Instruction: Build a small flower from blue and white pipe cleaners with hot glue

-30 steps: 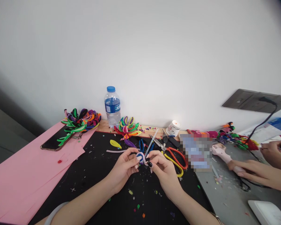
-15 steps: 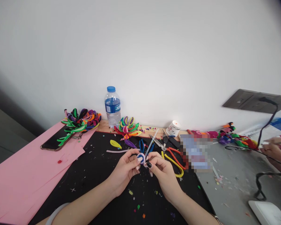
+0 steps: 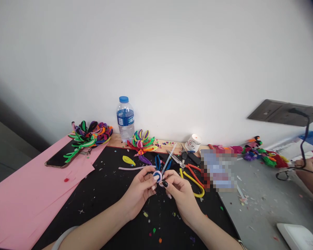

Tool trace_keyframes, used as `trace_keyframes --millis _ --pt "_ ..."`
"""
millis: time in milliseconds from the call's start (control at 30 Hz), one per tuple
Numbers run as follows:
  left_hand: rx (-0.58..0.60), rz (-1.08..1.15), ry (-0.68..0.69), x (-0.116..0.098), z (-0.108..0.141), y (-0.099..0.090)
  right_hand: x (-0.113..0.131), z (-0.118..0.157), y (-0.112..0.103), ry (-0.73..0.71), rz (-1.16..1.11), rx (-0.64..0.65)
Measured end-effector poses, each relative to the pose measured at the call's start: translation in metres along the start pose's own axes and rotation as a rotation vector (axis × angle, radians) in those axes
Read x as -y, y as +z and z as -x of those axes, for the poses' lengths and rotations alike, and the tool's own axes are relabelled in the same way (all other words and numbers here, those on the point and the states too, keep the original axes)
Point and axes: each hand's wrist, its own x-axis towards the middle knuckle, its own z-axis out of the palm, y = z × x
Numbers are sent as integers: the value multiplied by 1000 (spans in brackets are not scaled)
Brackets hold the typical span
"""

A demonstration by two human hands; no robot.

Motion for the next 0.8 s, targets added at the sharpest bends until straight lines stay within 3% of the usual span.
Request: trace_keyframes --millis 800 --pt "-13 14 -44 7 -2 -1 -3 -1 -3 -27 -6 -35"
